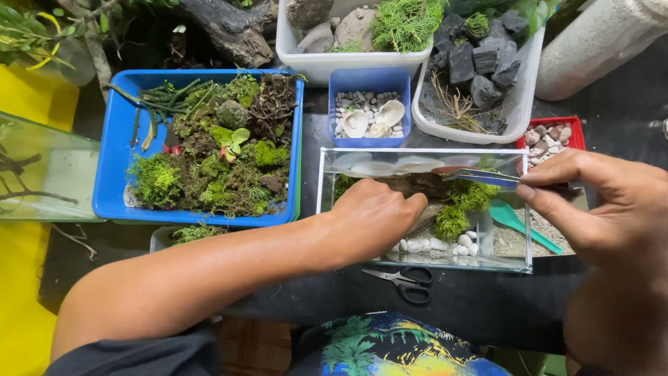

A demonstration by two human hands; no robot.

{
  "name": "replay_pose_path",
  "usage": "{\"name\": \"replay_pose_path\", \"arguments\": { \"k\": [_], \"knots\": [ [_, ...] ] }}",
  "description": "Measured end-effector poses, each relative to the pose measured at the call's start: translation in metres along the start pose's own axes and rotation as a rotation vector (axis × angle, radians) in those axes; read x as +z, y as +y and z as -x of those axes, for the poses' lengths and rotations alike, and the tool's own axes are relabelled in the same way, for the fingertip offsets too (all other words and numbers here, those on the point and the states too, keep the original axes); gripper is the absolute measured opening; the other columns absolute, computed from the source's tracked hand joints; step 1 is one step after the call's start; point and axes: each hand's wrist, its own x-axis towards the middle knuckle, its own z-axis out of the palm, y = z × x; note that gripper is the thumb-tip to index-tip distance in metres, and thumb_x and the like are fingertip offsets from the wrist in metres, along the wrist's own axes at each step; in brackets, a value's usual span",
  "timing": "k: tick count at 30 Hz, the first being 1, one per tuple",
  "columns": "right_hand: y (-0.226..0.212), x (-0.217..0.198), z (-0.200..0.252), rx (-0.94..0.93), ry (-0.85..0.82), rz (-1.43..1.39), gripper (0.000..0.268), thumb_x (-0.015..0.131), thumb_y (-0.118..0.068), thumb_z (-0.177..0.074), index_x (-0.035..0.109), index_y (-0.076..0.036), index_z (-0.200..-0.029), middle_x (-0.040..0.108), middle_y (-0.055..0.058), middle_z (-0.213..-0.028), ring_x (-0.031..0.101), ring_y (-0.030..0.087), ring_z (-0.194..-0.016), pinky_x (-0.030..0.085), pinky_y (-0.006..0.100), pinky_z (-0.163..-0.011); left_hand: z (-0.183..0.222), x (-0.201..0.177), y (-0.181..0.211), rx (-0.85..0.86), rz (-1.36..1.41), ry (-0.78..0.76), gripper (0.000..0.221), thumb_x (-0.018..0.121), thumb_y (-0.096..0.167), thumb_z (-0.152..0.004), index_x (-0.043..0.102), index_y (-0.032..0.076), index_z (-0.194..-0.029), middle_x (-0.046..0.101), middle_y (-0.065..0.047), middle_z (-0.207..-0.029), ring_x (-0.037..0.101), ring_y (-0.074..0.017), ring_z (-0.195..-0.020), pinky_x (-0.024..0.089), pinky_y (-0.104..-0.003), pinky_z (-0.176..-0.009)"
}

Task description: Assembling and decorating a small glass terrarium with moss, stones, and shells using hands and tweezers.

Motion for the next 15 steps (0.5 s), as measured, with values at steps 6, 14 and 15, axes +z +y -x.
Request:
{"name": "replay_pose_path", "arguments": {
  "k": [6, 14, 15],
  "knots": [
    [-0.001, -0.001, -0.001, -0.025, -0.009, -0.021, 0.011, 0.083, 0.004, -0.09, 0.073, 0.007, -0.094, 0.072, 0.017, -0.091, 0.065, 0.02, -0.081, 0.05, 0.028, -0.076, -0.004, 0.0, -0.001, 0.0, 0.005, -0.121, 0.031, 0.075, -0.001, -0.068, 0.056, 0.01, -0.09, 0.069, -0.007, -0.06, 0.066, -0.0342, -0.05, 0.044, -0.044, -0.04],
    [0.001, 0.001, -0.001, -0.025, -0.02, -0.021, 0.012, 0.083, 0.004, -0.089, 0.073, 0.008, -0.095, 0.071, 0.017, -0.09, 0.065, 0.02, -0.08, 0.049, 0.028, -0.074, -0.001, 0.008, -0.005, 0.005, -0.014, -0.12, 0.022, 0.069, -0.002, -0.069, 0.059, 0.011, -0.084, 0.069, -0.007, -0.06, 0.066, -0.0336, -0.052, 0.045, -0.044, -0.041],
    [0.0, 0.001, -0.002, -0.016, -0.017, 0.006, 0.012, 0.084, 0.003, -0.09, 0.074, 0.007, -0.095, 0.072, 0.016, -0.091, 0.065, 0.02, -0.081, 0.05, 0.029, -0.074, -0.002, 0.006, -0.005, -0.004, -0.008, -0.162, 0.02, 0.067, -0.002, -0.071, 0.061, 0.011, -0.085, 0.07, -0.007, -0.063, 0.068, -0.0333, -0.055, 0.047, -0.044, -0.043]
  ]
}}
